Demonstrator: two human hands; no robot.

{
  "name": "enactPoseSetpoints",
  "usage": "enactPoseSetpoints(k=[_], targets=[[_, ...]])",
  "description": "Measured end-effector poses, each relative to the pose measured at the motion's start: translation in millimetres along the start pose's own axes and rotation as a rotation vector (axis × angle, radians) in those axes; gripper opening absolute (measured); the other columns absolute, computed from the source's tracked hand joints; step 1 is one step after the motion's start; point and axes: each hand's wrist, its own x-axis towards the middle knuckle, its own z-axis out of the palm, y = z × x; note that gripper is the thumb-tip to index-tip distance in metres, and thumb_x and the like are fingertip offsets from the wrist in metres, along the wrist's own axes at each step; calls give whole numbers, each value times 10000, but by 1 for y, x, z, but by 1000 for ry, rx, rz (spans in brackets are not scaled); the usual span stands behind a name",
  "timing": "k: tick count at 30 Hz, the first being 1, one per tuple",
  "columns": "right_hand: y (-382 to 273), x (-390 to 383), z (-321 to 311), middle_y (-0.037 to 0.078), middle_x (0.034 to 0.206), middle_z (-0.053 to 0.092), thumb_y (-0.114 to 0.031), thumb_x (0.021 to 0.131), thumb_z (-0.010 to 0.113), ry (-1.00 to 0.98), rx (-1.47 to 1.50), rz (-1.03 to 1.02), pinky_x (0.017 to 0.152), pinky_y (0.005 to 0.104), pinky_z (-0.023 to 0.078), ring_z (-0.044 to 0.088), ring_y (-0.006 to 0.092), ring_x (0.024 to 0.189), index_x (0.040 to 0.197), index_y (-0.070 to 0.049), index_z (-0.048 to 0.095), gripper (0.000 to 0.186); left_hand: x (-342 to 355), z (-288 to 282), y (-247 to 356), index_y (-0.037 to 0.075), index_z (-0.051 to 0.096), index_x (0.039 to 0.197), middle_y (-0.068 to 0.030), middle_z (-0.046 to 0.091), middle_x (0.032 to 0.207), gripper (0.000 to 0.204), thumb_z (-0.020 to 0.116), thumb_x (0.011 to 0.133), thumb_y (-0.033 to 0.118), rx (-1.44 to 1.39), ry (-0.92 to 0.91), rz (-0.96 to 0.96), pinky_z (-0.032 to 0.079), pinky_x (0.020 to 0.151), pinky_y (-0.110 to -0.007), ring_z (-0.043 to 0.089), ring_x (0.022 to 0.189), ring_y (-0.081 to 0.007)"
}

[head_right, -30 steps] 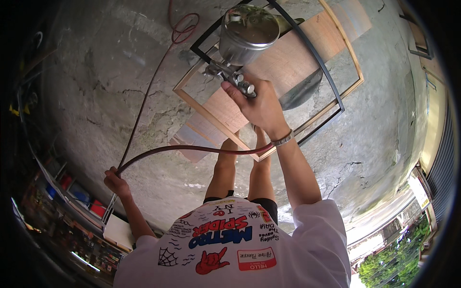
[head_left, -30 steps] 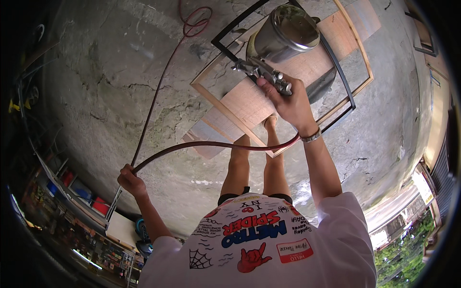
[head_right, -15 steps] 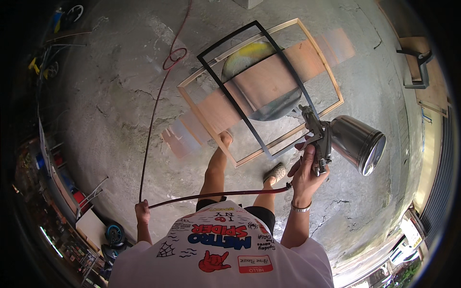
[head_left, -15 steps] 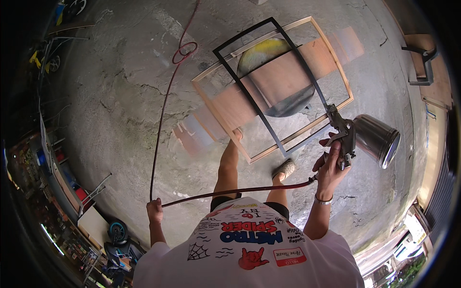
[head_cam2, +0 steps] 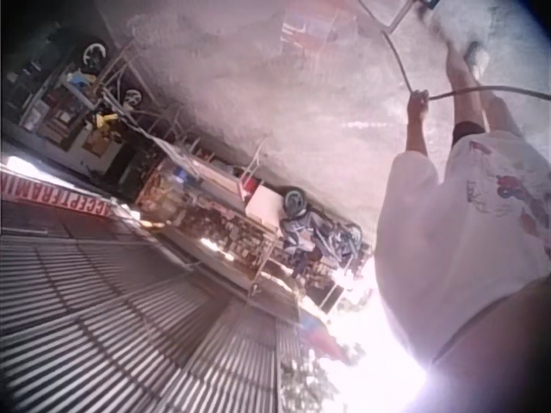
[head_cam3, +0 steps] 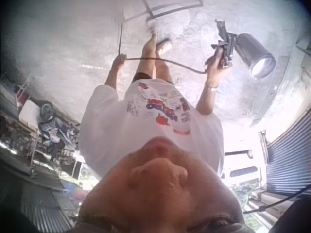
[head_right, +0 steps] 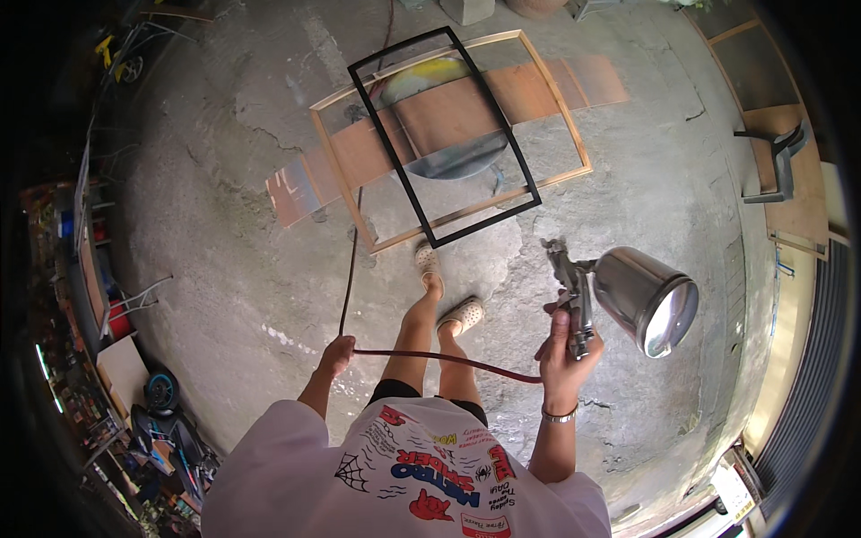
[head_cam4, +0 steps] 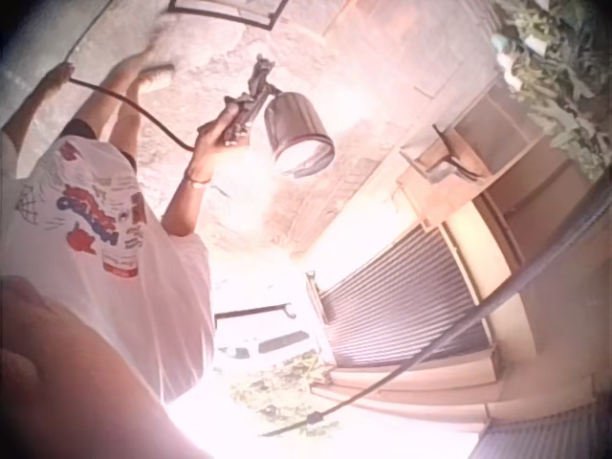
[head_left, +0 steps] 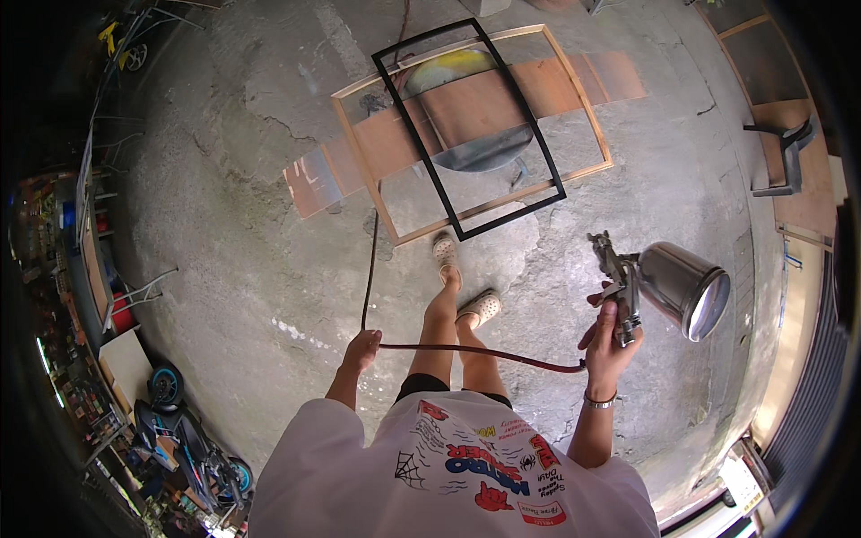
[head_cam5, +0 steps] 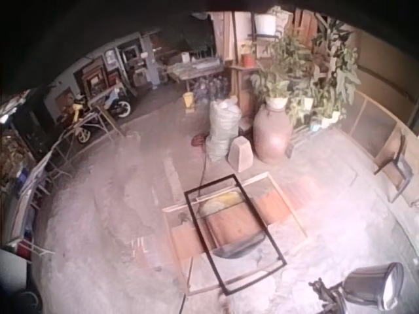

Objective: The person uses a spray gun to apply paint to multiple rectangular frames placed on the floor. They move around the frames to cover different sides, then pick up and reposition the frames to access additional surfaces before placing them back down.

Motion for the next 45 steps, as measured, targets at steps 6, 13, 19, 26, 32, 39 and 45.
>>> enactPoseSetpoints(k=[6,13,19,26,32,39,45], targets=[[45,93,-77,118,952,719,-326,1078,539,90,-275,-132,339,229,344,468,72,385,1243,42,635,415,89,110,140,24,655,931,-181,685,1015,433,549,1022,434,52,-162,341,494,875,-479,630,1007,-395],[42,229,-129,119,962,717,-390,1080,520,-48,-404,-177,345,240,354,476,96,386,1285,13,604,460,133,173,281,39,687,935,-182,672,895,410,581,994,431,-102,-32,383,494,835,-500,637,955,-397],[30,352,-114,133,953,741,-398,1046,590,-190,-417,-258,338,242,361,505,91,382,1136,38,650,449,176,236,389,50,684,1109,-182,699,1052,375,587,1003,397,-37,79,329,484,914,-492,638,1017,-380],[17,481,-87,110,879,745,-412,1054,571,-255,-526,-311,330,249,358,511,93,364,1075,28,665,450,224,305,516,34,615,1277,-197,683,1128,518,522,1022,475,-144,73,286,406,1065,-520,590,1181,-353],[7,601,-18,102,869,732,-423,1054,565,-431,-462,-412,334,250,351,504,88,372,1122,28,676,469,265,301,604,41,705,988,-149,687,970,399,636,967,433,-378,285,198,421,1053,-529,628,1042,-347],[42,723,134,85,839,721,-425,1029,607,-776,-288,-408,347,249,362,498,93,385,1087,21,702,459,338,291,684,83,675,923,-112,652,927,258,699,936,339,-541,553,-42,364,1144,-542,619,1052,-335],[47,749,210,87,827,734,-421,1019,631,-856,-138,-424,351,261,367,494,100,377,988,14,690,440,359,274,714,56,671,952,-149,670,1052,273,696,935,327,-578,669,-152,347,1156,-563,605,1130,-362]])
